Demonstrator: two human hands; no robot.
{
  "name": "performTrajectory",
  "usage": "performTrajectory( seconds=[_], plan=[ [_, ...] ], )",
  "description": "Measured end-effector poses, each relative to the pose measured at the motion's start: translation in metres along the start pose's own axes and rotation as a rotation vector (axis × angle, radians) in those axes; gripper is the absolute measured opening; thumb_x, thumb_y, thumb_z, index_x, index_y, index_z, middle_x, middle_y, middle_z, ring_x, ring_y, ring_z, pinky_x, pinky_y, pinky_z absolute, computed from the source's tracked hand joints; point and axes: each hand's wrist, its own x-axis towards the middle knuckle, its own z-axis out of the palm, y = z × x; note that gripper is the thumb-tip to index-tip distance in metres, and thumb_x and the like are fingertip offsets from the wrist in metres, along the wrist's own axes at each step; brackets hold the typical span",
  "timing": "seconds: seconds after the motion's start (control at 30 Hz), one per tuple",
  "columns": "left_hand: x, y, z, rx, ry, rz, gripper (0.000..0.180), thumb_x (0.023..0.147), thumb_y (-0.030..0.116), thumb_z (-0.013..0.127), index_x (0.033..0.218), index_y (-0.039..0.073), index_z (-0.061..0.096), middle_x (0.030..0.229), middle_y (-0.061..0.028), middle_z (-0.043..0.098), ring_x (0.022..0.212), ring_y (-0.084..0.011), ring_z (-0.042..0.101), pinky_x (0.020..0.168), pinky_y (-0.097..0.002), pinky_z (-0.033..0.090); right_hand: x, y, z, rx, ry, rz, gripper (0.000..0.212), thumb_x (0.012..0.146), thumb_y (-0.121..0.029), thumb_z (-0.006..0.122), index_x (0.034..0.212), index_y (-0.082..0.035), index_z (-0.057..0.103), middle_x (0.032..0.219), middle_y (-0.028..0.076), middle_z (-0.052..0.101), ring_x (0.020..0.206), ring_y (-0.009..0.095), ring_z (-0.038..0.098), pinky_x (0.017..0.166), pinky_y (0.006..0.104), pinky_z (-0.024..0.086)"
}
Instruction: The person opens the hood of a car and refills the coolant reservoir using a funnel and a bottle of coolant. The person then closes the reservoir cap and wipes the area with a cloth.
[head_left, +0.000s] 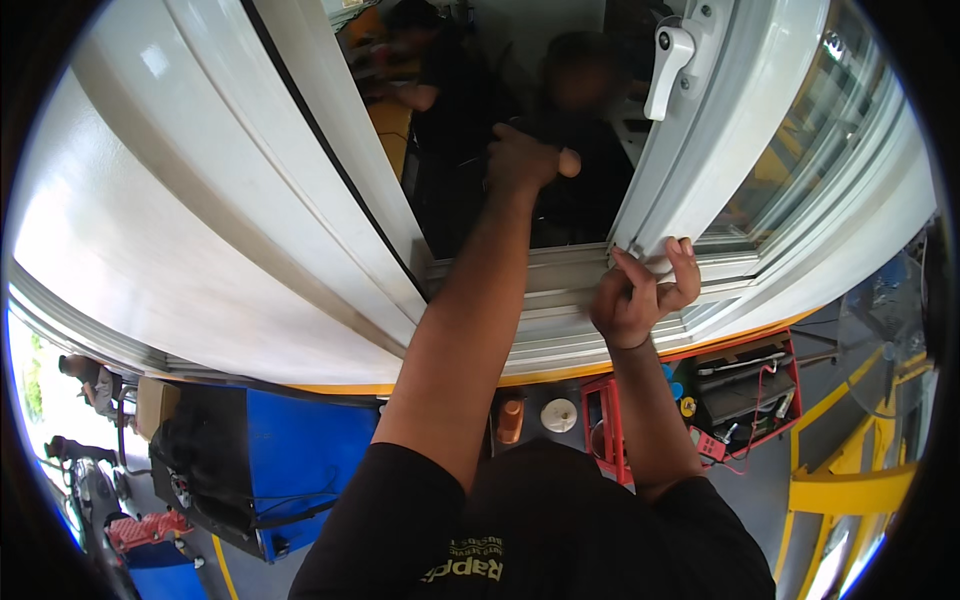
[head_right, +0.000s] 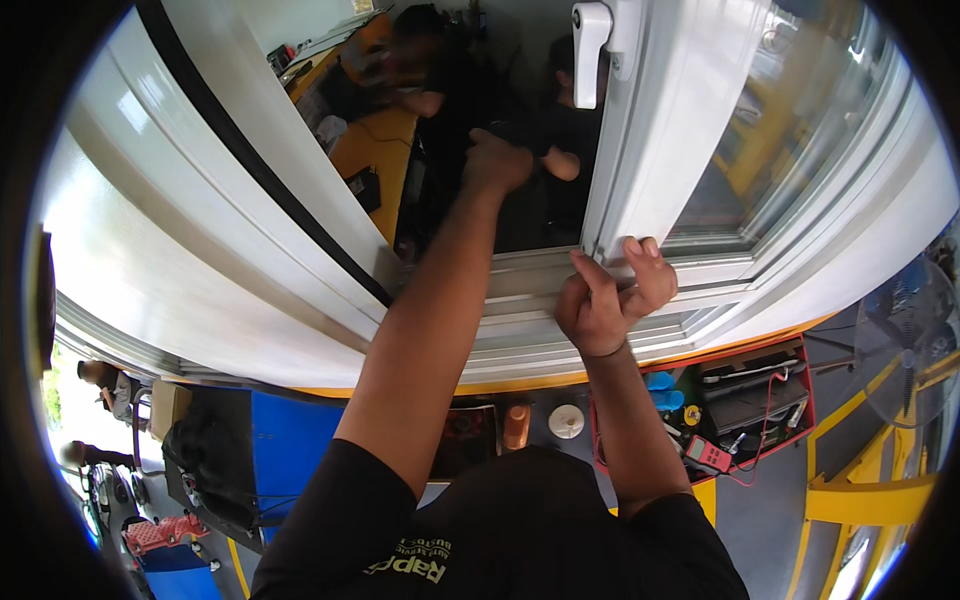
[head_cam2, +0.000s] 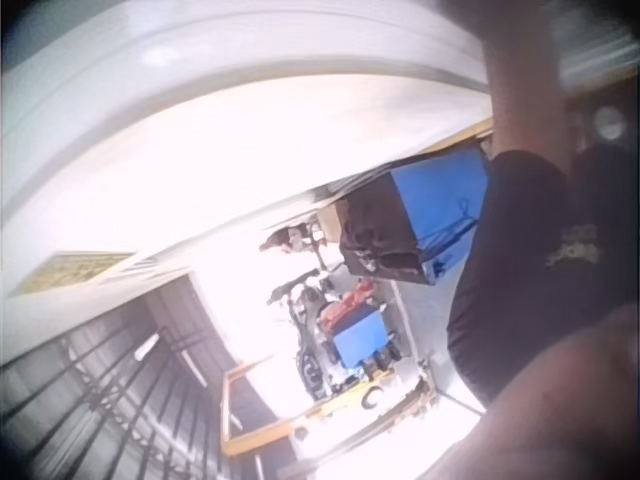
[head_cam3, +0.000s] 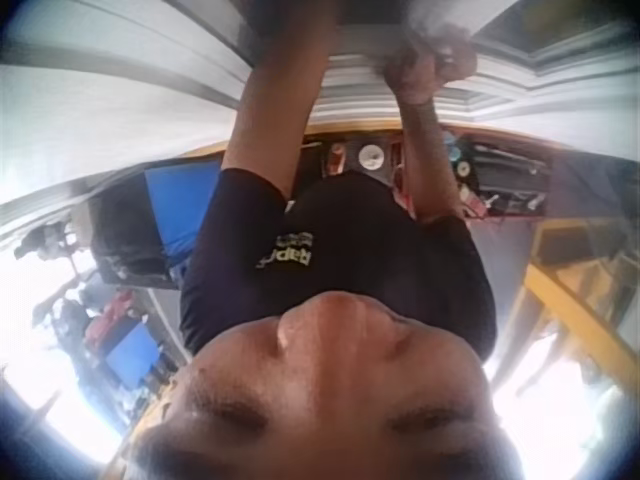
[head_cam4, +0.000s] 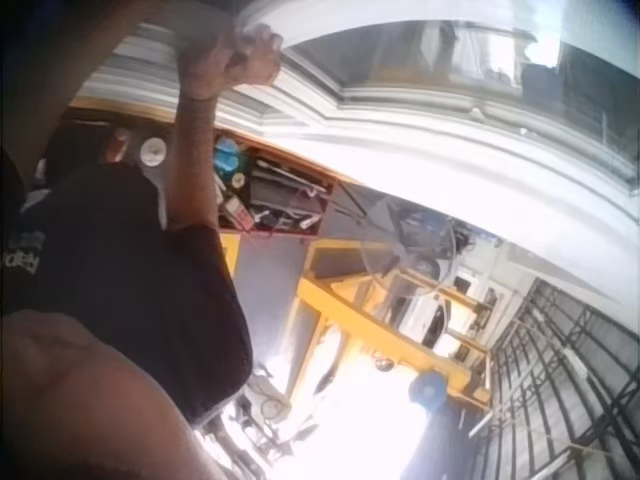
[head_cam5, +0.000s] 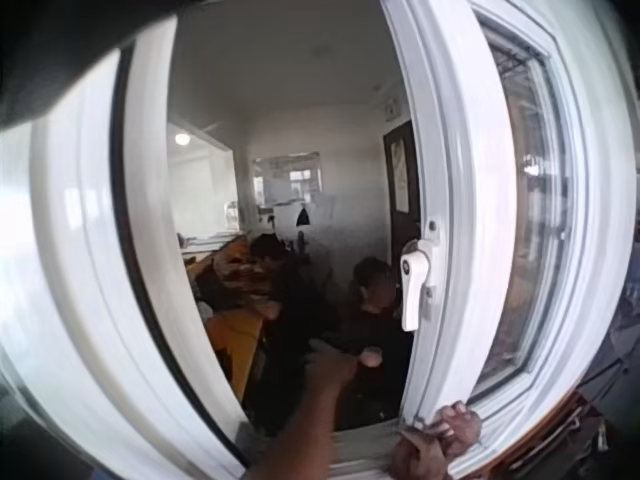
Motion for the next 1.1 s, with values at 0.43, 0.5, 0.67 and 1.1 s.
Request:
performTrajectory(
  seconds=[0.43,0.5,0.67,1.1],
  plan=[
    [-0.112,-0.021,-0.072,-0.265,0.328,0.515,0.047,0.086,0.015,0.071,0.125,-0.005,0.054,0.116,-0.0316,0.071,0.112,-0.0462,0.07,0.093,-0.049,0.056,0.011,0.0,-0.006,0.111,-0.041,0.023,0.038,0.07,-0.003,0.069,0.102,-0.02,0.078,0.144,0.012,0.05,0.134,0.034,0.044,0.107,0.0464,0.033],
    [-0.171,-0.041,-0.084,-0.335,0.328,0.558,0.031,0.087,0.006,0.073,0.113,-0.002,0.057,0.103,-0.0187,0.069,0.097,-0.0268,0.07,0.086,-0.0371,0.053,0.015,-0.005,-0.011,0.169,-0.051,0.055,0.037,0.07,-0.008,0.071,0.105,-0.015,0.077,0.142,0.015,0.05,0.135,0.037,0.043,0.109,0.049,0.033],
    [-0.3,-0.173,-0.115,-0.792,0.131,0.5,0.039,0.087,-0.01,0.063,0.117,0.005,0.045,0.108,-0.0106,0.069,0.093,-0.0172,0.068,0.085,-0.0336,0.055,0.021,-0.038,-0.016,0.332,-0.104,0.026,0.037,0.079,-0.007,0.071,0.116,-0.004,0.071,0.149,0.022,0.037,0.142,0.04,0.036,0.113,0.0521,0.037],
    [-0.679,-0.499,-0.268,-1.289,0.761,-0.221,0.063,0.09,-0.008,0.072,0.147,-0.005,0.047,0.132,-0.0182,0.067,0.12,-0.0294,0.068,0.111,-0.0397,0.054,-0.019,-0.008,0.065,0.005,0.073,-0.296,0.072,0.09,-0.067,0.075,0.128,-0.007,0.068,0.125,0.019,0.067,0.122,0.044,0.06,0.102,0.0592,0.048]
  ],
)
